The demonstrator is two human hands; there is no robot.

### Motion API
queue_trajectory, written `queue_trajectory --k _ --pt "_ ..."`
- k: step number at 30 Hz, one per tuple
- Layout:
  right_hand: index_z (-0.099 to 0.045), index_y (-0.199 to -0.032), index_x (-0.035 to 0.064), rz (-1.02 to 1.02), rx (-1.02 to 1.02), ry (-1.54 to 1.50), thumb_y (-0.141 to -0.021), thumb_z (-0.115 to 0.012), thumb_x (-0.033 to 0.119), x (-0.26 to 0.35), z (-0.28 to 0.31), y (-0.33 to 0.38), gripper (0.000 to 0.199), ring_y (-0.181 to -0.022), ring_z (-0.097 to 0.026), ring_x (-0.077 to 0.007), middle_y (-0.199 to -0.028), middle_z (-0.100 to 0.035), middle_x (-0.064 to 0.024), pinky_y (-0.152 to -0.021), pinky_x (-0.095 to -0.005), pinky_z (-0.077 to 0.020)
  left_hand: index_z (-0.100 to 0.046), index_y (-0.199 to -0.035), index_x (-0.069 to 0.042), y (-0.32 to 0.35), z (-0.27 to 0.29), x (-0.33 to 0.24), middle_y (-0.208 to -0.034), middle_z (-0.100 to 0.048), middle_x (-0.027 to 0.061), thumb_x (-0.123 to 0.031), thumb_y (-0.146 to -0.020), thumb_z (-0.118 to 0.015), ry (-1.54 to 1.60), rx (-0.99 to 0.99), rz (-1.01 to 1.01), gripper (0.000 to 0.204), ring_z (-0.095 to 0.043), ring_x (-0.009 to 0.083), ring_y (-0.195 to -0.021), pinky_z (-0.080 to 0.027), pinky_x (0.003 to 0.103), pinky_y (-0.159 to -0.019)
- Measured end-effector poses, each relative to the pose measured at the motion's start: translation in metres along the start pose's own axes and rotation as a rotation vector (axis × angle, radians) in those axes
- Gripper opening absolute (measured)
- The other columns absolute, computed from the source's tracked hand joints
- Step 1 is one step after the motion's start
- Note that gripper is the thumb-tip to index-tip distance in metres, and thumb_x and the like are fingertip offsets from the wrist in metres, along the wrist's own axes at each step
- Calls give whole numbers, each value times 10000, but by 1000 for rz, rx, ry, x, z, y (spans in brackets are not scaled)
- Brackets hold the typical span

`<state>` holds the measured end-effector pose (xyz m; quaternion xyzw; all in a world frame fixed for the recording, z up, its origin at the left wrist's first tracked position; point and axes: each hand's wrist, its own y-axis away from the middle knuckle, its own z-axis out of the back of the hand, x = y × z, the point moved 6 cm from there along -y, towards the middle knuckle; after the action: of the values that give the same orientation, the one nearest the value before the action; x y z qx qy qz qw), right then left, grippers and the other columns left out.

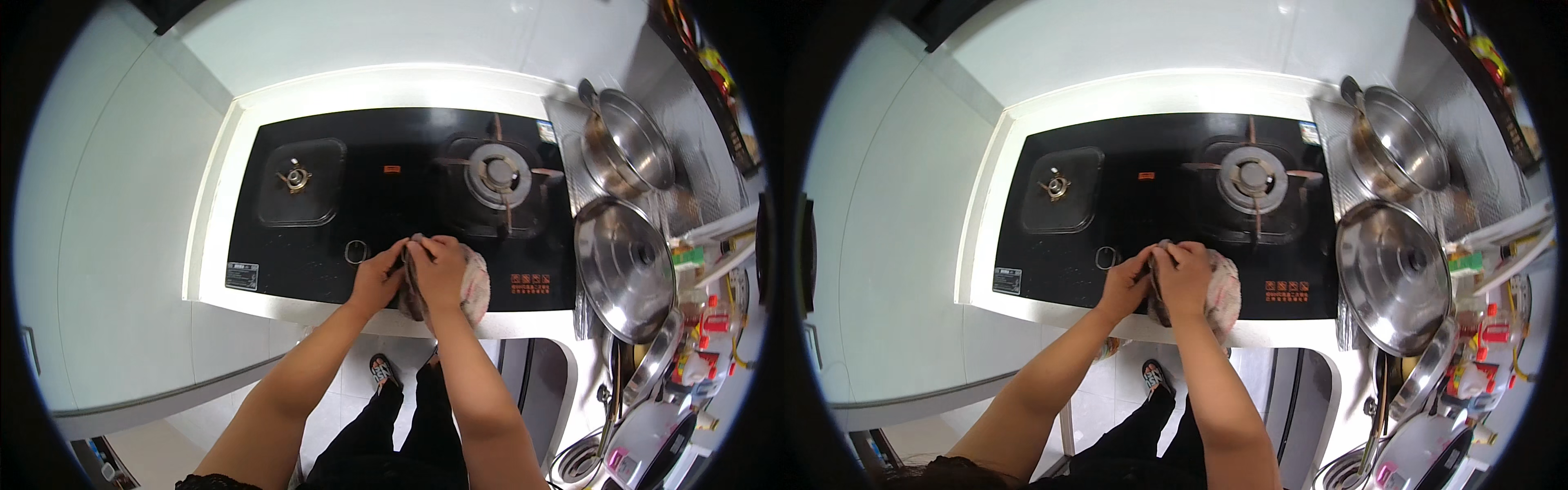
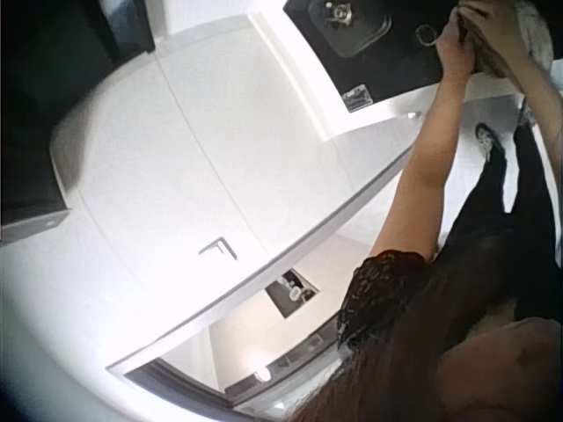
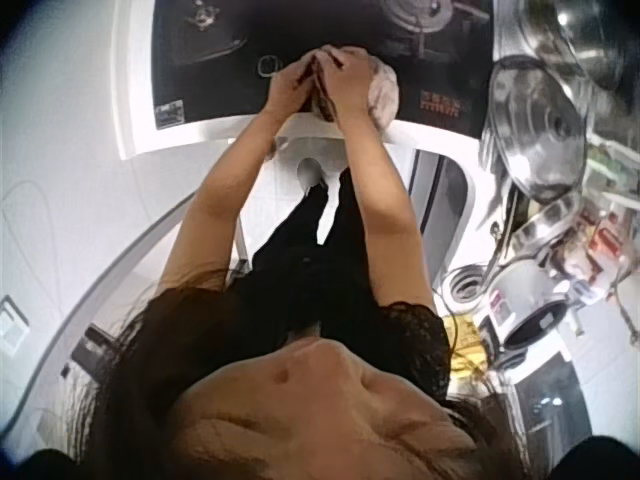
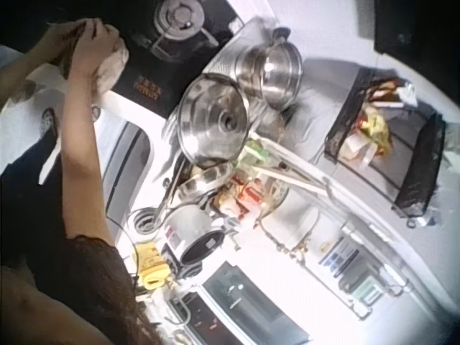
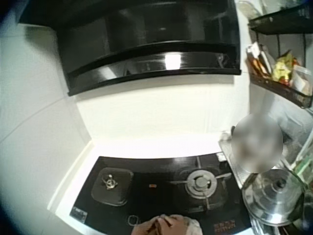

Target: The person cleans a gas stove by removing the burner grate and burner cap, wiping the stovetop surface with a cloth, and then reassembling the components. The person also wipes the control knobs and the surrounding countertop area.

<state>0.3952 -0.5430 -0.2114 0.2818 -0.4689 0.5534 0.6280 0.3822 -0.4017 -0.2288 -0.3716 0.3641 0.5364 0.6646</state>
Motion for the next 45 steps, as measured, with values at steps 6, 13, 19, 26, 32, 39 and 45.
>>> queue_trajectory --k 6,13,19,26,32,39,45 --pt "-728 -956 44 154 -38 27 -834 -696 152 22 6 23 166 -804 -583 -270 -858 -582 -109 -696 -353 -479 -540 -1318 -98 -2 3 -4 -987 -660 165 -5 -795 -651 -37 -31 -4 543 -661 277 -822 -511 303 -714" --pt "-708 -1085 123 140 -52 187 -871 -663 180 19 4 28 227 -721 -572 -271 -830 -522 -88 -621 -360 -501 -543 -1302 -82 -1 4 -6 -1081 -648 176 -13 -791 -632 -62 -36 -32 524 -652 322 -921 -527 347 -768" --pt "-706 -1054 73 184 78 268 -859 -675 115 36 1 16 202 -701 -576 -263 -815 -549 -109 -622 -350 -486 -545 -1298 -68 -1 5 -1 -1145 -645 180 -22 -797 -641 -11 -19 -1 512 -645 346 -990 -531 363 -802" --pt "-718 -976 62 7 -39 51 -869 -642 99 -13 28 30 136 -799 -635 -334 -793 -641 -167 -698 -381 -508 -535 -1322 -92 -3 5 -4 -960 -674 144 -114 -800 -734 -58 -2 30 558 -582 206 -628 -479 294 -598" --pt "-682 -1028 12 -3 58 93 -897 -555 46 -15 2 12 185 -847 -614 -382 -958 -628 -213 -745 -407 -497 -528 -1334 -105 -4 -2 -7 -891 -665 139 -99 -790 -746 -29 -1 43 586 -534 177 -594 -456 273 -573" --pt "-657 -1128 34 -135 80 21 -911 -525 36 -10 5 41 254 -918 -609 -357 -983 -601 -200 -776 -385 -486 -534 -1317 -111 -4 -1 -5 -831 -649 128 -71 -789 -740 -112 3 13 569 -525 155 -590 -455 269 -564" --pt "-662 -1110 15 -120 100 -30 -933 -499 34 -20 4 34 241 -868 -610 -298 -956 -605 -165 -776 -322 -469 -532 -1324 -118 -4 -4 -3 -755 -617 109 -52 -787 -732 -120 15 63 577 -497 135 -558 -440 259 -547"
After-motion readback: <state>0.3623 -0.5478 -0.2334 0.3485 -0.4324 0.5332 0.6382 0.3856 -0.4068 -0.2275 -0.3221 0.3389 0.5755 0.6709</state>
